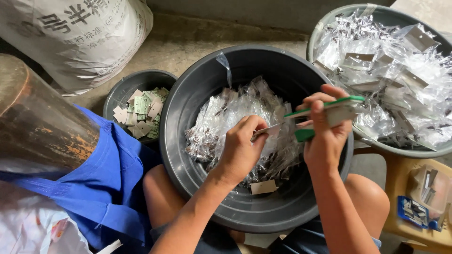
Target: Manually packaging small items by folding plastic bags over cardboard headers and stapling them.
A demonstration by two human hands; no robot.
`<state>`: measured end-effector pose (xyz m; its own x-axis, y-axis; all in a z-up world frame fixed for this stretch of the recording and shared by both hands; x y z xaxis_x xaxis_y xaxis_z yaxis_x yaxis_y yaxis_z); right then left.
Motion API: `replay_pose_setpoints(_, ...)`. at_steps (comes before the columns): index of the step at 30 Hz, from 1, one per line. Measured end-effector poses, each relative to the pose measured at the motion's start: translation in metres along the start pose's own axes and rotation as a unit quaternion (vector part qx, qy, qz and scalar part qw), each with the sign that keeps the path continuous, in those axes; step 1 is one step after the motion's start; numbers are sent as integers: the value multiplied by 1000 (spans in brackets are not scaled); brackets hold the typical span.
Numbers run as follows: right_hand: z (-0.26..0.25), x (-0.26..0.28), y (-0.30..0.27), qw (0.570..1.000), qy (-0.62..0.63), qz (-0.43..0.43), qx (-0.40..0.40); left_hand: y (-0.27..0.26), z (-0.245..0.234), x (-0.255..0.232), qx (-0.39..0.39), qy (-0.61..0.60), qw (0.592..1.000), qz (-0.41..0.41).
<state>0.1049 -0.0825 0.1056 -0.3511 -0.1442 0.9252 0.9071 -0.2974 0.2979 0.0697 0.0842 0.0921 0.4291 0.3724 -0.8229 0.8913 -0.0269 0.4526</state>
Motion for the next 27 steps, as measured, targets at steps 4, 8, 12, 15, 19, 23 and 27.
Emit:
replay_pose_setpoints(4,-21,-74,10,984,-174,-11,35,-7,26,5,-9,-7,1000,5)
replay_pose_setpoints(8,-16,-88,15,982,-188,-1,9,-7,29,10,-16,-15,1000,-9)
replay_pose_setpoints(12,-31,-100,17,988,-123,89,-22,-2,24,19,12,-41,999,-27)
replay_pose_setpoints(15,-22,-55,19,989,-79,123,1,22,3,20,6,-60,998,-33)
replay_pose_setpoints(19,-21,-37,22,982,-143,98,78,51,8,10,37,-96,994,-36)
replay_pose_setpoints(23,-56,-27,37,978,-131,109,119,43,12,56,77,-195,975,-68)
replay_pose_setpoints(27,-89,-29,34,976,-186,105,44,-11,43,144,136,114,963,-205)
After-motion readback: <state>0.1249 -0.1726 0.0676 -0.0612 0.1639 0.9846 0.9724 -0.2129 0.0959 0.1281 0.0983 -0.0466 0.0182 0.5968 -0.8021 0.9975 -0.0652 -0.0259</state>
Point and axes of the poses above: each hand's wrist, its own y-axis towards the middle knuckle, its own z-axis out of the palm, x = y × z, the point moved 1 cm from there along y, towards the middle knuckle, and after that the axes turned 3 degrees about z, right-handed, at the moved point
